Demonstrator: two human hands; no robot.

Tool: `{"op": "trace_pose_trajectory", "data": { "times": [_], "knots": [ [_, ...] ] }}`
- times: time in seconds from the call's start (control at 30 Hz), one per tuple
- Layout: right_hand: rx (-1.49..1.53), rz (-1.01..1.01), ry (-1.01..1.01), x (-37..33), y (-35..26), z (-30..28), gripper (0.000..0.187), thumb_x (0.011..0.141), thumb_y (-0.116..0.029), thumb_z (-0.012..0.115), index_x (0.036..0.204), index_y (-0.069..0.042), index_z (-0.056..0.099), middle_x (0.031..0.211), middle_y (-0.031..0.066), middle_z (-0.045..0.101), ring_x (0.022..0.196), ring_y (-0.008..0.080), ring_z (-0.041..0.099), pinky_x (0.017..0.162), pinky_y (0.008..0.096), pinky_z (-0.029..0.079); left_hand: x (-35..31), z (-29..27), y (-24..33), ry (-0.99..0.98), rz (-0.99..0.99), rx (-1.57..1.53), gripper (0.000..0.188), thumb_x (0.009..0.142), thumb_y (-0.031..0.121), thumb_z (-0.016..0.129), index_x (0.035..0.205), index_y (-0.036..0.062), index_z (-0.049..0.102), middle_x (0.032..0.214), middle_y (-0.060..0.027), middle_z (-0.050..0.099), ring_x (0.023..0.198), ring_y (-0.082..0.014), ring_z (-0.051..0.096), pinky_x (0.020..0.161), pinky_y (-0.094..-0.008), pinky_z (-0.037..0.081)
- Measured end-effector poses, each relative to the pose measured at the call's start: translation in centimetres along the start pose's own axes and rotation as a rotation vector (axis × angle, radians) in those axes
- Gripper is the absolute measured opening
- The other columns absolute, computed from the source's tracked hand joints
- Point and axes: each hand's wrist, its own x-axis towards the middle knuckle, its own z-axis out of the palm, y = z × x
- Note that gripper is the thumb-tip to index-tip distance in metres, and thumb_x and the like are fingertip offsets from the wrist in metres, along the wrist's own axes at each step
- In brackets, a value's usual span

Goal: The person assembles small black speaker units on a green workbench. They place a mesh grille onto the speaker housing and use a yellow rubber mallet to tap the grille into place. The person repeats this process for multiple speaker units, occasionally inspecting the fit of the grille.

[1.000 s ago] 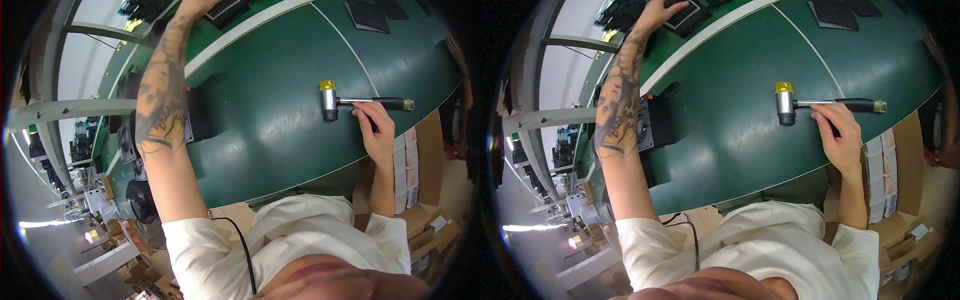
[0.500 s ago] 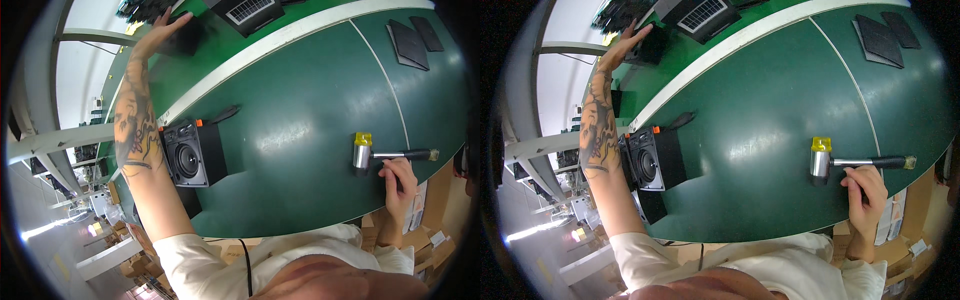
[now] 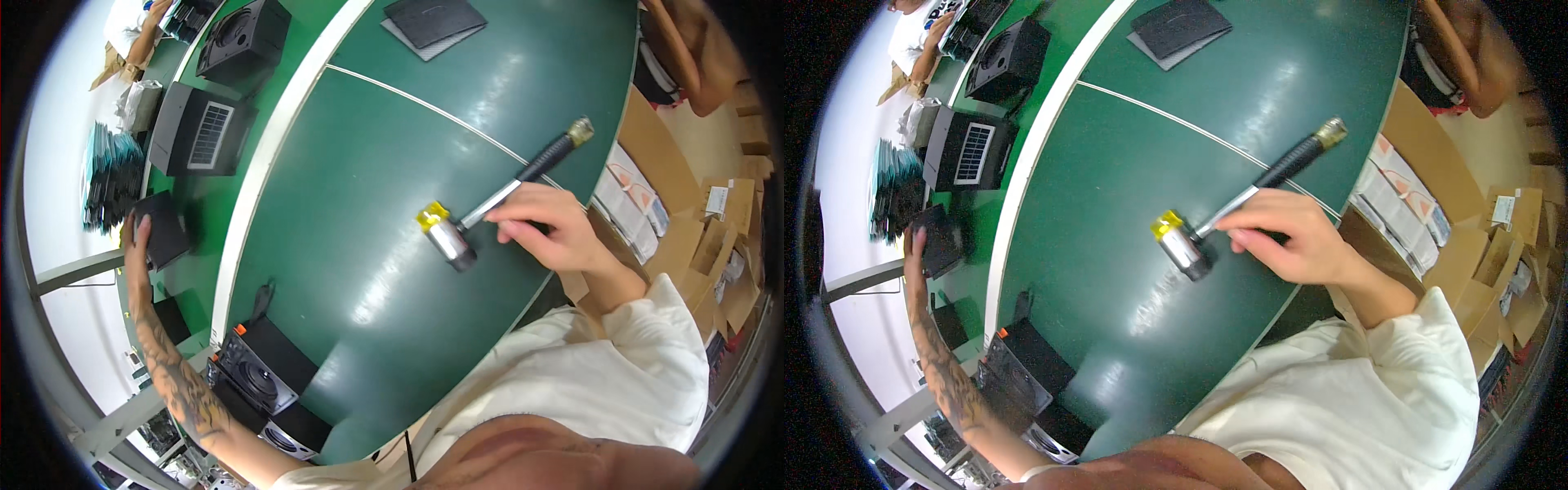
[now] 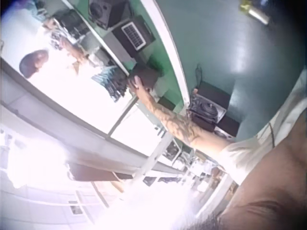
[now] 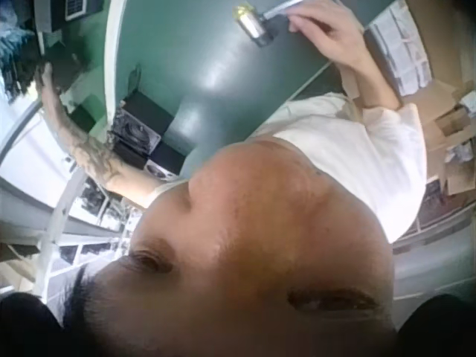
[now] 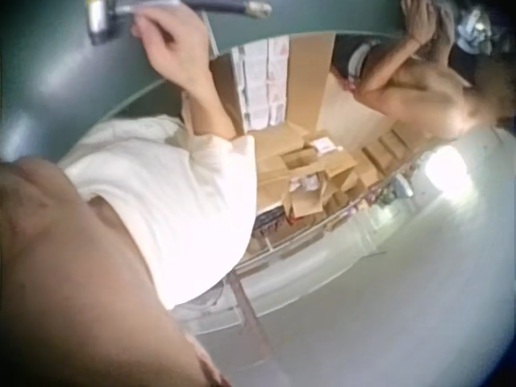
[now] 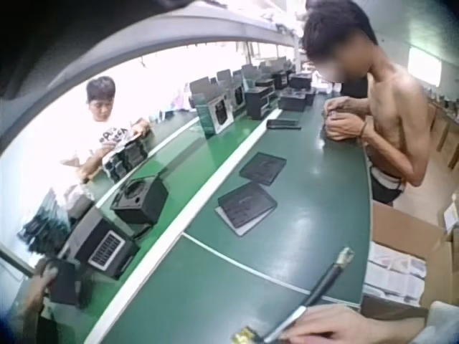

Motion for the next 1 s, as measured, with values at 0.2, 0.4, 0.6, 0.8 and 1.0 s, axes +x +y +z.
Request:
{"op": "trace_pose_trajectory", "data": {
  "times": [0.2, 0.4, 0.6, 0.8, 1.0],
  "knots": [
    [0.068, -0.133, -0.102, 2.2, -2.9, -4.1, 0.014, 0.096, 0.0, 0.062, 0.104, 0.003, 0.073, 0.084, 0.011, 0.073, 0.077, 0.0201, 0.07, 0.077, 0.0322, 0.056, -15.5, -2.2, 7.8, 0.022, 0.48, 0.322, 0.089, 0.091, 0.063, 0.061, 0.159, 0.0102, 0.041, 0.166, -0.0154, 0.035, 0.15, -0.0307, 0.035, 0.12, -0.0499, 0.03],
    [-0.585, -0.288, 0.008, 17.6, 2.9, -10.0, 0.026, 0.094, -0.015, 0.062, 0.113, 0.0, 0.072, 0.1, 0.019, 0.074, 0.092, 0.0326, 0.072, 0.082, 0.0411, 0.056, -30.5, 5.9, 17.5, -0.349, 0.687, 0.532, 0.096, 0.066, 0.046, 0.083, 0.149, 0.0104, 0.052, 0.163, -0.0175, 0.036, 0.144, -0.0455, 0.031, 0.121, -0.0579, 0.025],
    [-1.006, -0.301, -0.206, 26.4, 13.9, -12.5, 0.074, 0.082, -0.026, 0.074, 0.147, -0.001, 0.049, 0.126, 0.0249, 0.064, 0.123, 0.0375, 0.06, 0.107, 0.0451, 0.047, -35.4, 12.5, 17.2, -0.41, 0.677, 0.578, 0.091, 0.077, 0.057, 0.079, 0.151, 0.0118, 0.05, 0.162, -0.0185, 0.034, 0.137, -0.0483, 0.037, 0.106, -0.0659, 0.042],
    [-0.684, 0.104, -0.686, 28.2, 8.4, -10.9, 0.082, 0.077, -0.037, 0.085, 0.143, 0.0, 0.053, 0.122, 0.0228, 0.069, 0.111, 0.0331, 0.067, 0.091, 0.0434, 0.056, -36.4, 11.4, 15.4, -0.334, 0.491, 0.59, 0.089, 0.09, 0.067, 0.063, 0.153, 0.0058, 0.047, 0.149, -0.0236, 0.045, 0.124, -0.0438, 0.053, 0.09, -0.0514, 0.057],
    [-1.0, 0.068, -0.444, 25.3, 6.3, -13.2, 0.103, 0.074, -0.06, 0.084, 0.152, -0.004, 0.046, 0.137, 0.031, 0.053, 0.128, 0.0445, 0.053, 0.109, 0.0469, 0.045, -36.5, 12.1, 10.0, -0.234, 0.295, 0.454, 0.081, 0.095, 0.045, 0.071, 0.157, 0.0047, 0.037, 0.067, -0.0154, 0.064, 0.058, -0.0353, 0.064, 0.058, -0.0438, 0.051]
  ]
}}
